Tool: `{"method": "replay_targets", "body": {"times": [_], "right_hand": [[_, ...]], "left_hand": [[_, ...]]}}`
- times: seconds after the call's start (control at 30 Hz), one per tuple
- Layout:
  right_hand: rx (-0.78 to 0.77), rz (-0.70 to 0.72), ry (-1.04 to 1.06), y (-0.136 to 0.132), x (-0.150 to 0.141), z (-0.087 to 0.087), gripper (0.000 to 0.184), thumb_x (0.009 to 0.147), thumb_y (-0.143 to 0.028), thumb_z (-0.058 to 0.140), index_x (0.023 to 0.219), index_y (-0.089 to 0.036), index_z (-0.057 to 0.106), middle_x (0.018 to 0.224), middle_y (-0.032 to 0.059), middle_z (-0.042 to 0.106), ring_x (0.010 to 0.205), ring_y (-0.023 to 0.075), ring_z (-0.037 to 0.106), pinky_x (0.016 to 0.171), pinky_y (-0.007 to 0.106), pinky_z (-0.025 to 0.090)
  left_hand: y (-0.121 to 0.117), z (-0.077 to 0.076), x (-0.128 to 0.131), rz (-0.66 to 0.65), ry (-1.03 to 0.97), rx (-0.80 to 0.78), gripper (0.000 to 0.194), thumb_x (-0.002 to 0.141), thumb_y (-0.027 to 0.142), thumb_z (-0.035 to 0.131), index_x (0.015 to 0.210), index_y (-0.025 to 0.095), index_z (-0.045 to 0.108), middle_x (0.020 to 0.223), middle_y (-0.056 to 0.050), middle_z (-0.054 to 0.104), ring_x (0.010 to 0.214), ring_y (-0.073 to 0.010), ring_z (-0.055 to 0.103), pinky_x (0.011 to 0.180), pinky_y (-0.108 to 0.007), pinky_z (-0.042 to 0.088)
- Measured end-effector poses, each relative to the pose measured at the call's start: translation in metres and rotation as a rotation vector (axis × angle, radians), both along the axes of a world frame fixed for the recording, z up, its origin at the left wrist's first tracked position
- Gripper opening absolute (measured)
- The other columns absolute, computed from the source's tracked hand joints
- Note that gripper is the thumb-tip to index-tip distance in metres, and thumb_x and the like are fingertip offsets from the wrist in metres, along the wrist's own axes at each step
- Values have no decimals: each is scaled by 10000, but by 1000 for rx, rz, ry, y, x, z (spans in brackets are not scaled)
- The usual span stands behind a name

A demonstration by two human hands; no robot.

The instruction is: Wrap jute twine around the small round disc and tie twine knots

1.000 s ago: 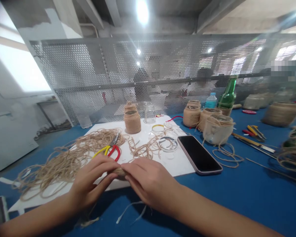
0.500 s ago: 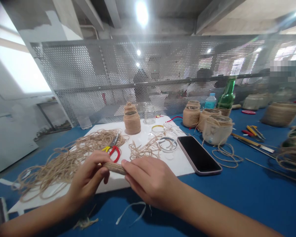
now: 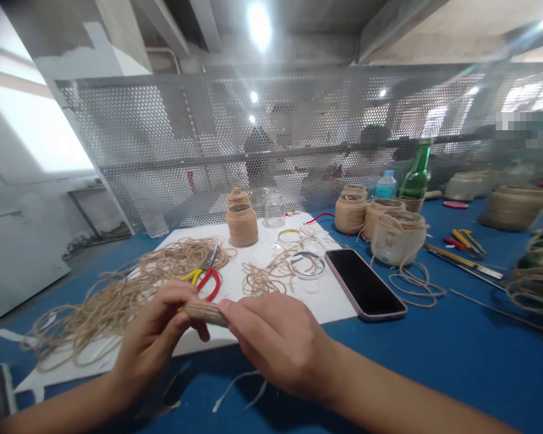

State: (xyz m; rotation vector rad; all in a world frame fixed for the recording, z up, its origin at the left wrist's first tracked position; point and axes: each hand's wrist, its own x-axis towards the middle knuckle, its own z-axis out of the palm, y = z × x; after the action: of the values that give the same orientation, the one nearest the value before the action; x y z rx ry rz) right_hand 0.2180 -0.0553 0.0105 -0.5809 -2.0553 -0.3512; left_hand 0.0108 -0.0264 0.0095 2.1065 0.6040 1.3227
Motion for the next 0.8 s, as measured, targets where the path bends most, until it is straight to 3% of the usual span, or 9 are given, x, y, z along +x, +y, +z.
{"method": "replay_targets", "body": {"times": [0.37, 0.47, 0.63, 0.8], "right_hand": [[6, 21, 4, 0, 2, 2, 319, 793, -60, 478, 1107, -104, 521, 941, 105, 650, 809, 151, 600, 669, 267, 518], [-52, 53, 42, 0, 2, 3, 308, 794, -55, 481, 1094, -111, 523, 928, 94, 643, 828, 141, 593, 701, 247, 512], [-184, 114, 108, -1, -1, 6, 297, 799, -52, 481, 1084, -130, 508, 935, 64, 640, 867, 114, 585, 779, 207, 481], [-216, 123, 91, 0, -3, 5, 283, 803, -59, 476, 1073, -136, 509, 930, 59, 640, 855, 110, 584, 772, 211, 483]], "left_hand": [[-7, 2, 2, -12, -2, 20, 123, 895, 248, 392, 914, 214, 509, 824, -14, 457, 630, -93, 545, 519, -205, 529], [-5, 0, 1, 18, 48, 47, 111, 885, 209, 395, 932, 210, 496, 827, -25, 467, 655, -109, 536, 512, -213, 514], [5, 4, -5, 184, 141, 404, 336, 776, 104, 521, 1086, 217, 455, 853, -39, 538, 772, -160, 528, 667, -294, 480], [3, 14, -5, 267, 295, 582, 299, 757, 95, 534, 1029, 219, 516, 881, -47, 560, 826, -181, 532, 720, -316, 455]]}}
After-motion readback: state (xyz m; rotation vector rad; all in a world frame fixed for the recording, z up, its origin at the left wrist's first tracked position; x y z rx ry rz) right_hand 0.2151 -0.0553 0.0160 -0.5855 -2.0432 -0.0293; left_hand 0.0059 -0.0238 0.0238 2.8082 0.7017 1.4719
